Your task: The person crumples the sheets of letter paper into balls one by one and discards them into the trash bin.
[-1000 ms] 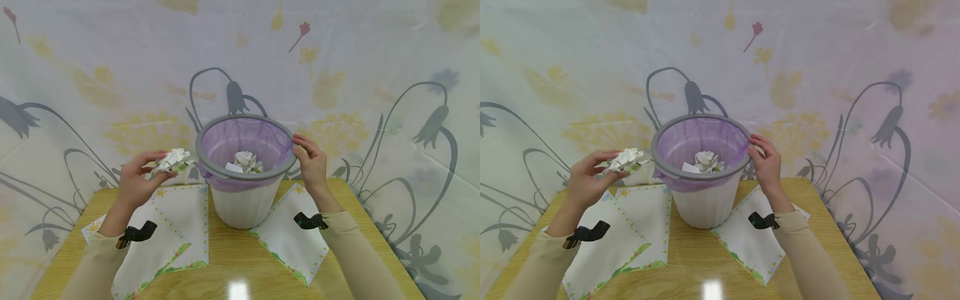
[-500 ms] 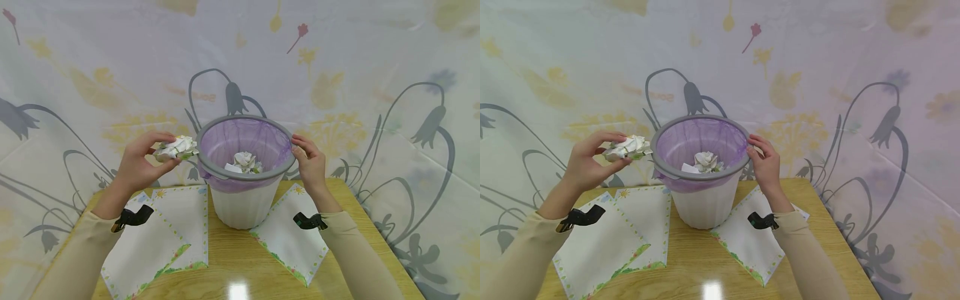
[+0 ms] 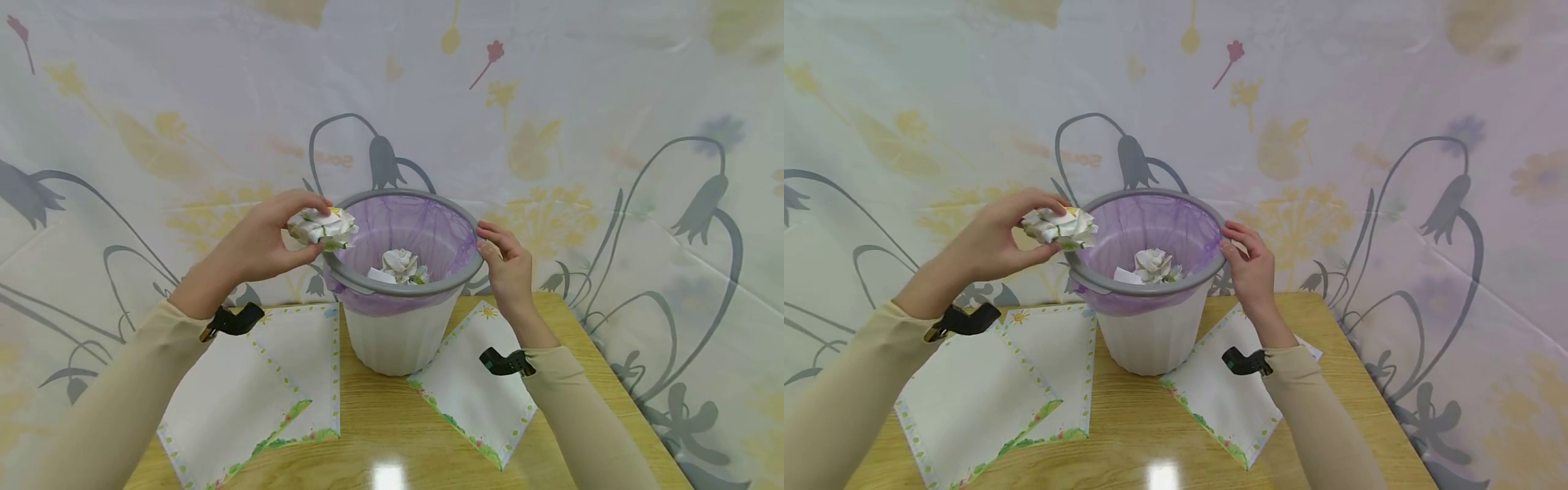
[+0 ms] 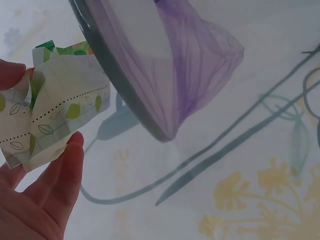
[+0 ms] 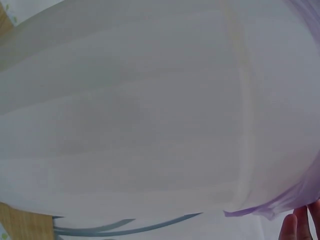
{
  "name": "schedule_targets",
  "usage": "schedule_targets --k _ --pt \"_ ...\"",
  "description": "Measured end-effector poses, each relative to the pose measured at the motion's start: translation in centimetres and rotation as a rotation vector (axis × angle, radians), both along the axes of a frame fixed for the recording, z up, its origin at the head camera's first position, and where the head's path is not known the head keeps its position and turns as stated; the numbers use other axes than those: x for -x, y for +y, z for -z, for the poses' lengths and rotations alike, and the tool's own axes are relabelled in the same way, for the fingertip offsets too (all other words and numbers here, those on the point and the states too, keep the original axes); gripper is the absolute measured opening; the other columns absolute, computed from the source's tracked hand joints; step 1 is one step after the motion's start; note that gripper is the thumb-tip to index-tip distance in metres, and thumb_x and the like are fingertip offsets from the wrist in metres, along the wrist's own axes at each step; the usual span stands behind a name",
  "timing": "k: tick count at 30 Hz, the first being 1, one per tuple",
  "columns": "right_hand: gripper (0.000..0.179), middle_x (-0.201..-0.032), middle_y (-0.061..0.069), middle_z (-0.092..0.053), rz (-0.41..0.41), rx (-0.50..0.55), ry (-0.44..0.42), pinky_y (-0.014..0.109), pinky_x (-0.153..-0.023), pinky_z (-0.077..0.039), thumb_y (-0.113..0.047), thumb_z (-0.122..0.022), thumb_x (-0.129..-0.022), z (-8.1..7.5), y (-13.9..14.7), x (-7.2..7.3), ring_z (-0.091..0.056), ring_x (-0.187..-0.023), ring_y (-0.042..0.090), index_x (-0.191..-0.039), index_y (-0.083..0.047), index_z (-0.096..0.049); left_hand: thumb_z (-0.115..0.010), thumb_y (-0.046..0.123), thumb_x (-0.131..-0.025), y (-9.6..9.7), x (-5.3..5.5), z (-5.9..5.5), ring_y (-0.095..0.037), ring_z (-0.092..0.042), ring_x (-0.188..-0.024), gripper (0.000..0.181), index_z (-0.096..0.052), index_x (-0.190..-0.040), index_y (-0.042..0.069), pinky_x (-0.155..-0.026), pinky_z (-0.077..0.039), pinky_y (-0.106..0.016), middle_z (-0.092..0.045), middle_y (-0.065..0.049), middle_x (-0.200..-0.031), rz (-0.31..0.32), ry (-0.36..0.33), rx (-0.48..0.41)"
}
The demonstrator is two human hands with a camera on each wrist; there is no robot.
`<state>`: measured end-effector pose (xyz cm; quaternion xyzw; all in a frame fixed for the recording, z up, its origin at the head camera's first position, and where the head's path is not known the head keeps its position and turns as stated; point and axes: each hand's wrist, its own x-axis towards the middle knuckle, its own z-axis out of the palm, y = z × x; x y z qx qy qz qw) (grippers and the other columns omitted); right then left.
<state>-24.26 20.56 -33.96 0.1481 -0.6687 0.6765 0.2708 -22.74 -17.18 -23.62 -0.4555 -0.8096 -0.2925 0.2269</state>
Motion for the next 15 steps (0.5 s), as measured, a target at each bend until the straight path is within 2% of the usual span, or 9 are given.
schedule_targets --k 4,8,12,15 --pt "0.024 -0.131 0.016 -0.060 -0.002 -0.002 0.004 0.022 -0.097 -0.044 0.005 -0.058 -0.097 0.1 0.0 0.1 -0.051 -0.128 0.021 -0.117 0.015 -0.065 -0.075 0.009 -0.085 1.1 1.0 -1.2 -0.024 -0.056 -0.112 0.036 -0.062 -0.118 0.012 -0.073 -0.049 -0.040 -0.063 -0.002 -0.123 0.003 -0.105 0.062" --pt "0.024 -0.132 0.016 -0.060 -0.004 0.001 0.003 0.022 -0.098 -0.044 0.005 -0.058 -0.097 0.2 0.0 0.1 -0.051 -0.129 0.021 -0.117 0.014 -0.065 -0.076 0.013 -0.084 2.3 1.9 -2.2 -0.027 -0.057 -0.109 0.038 -0.062 -0.119 0.014 -0.073 -0.049 -0.040 -0.062 -0.001 -0.124 0.000 -0.207 0.108" --pt "0.024 -0.132 0.017 -0.060 -0.004 -0.003 0.004 0.022 -0.099 -0.043 0.004 -0.058 -0.097 0.2 0.0 0.1 -0.050 -0.129 0.021 -0.117 0.014 -0.065 -0.076 0.016 -0.084 3.4 2.8 -2.9 -0.031 -0.055 -0.121 0.041 -0.061 -0.122 0.018 -0.079 -0.051 -0.042 -0.056 0.000 -0.135 -0.002 -0.381 0.134" --pt "0.024 -0.132 0.017 -0.059 -0.007 -0.002 0.010 0.022 -0.098 -0.044 0.004 -0.058 -0.097 0.2 0.0 0.1 -0.050 -0.129 0.021 -0.117 0.015 -0.065 -0.074 0.017 -0.085 4.1 3.7 -3.1 -0.037 -0.049 -0.130 0.041 -0.060 -0.124 0.019 -0.090 -0.049 -0.047 -0.049 -0.002 -0.143 0.007 -0.491 0.148"
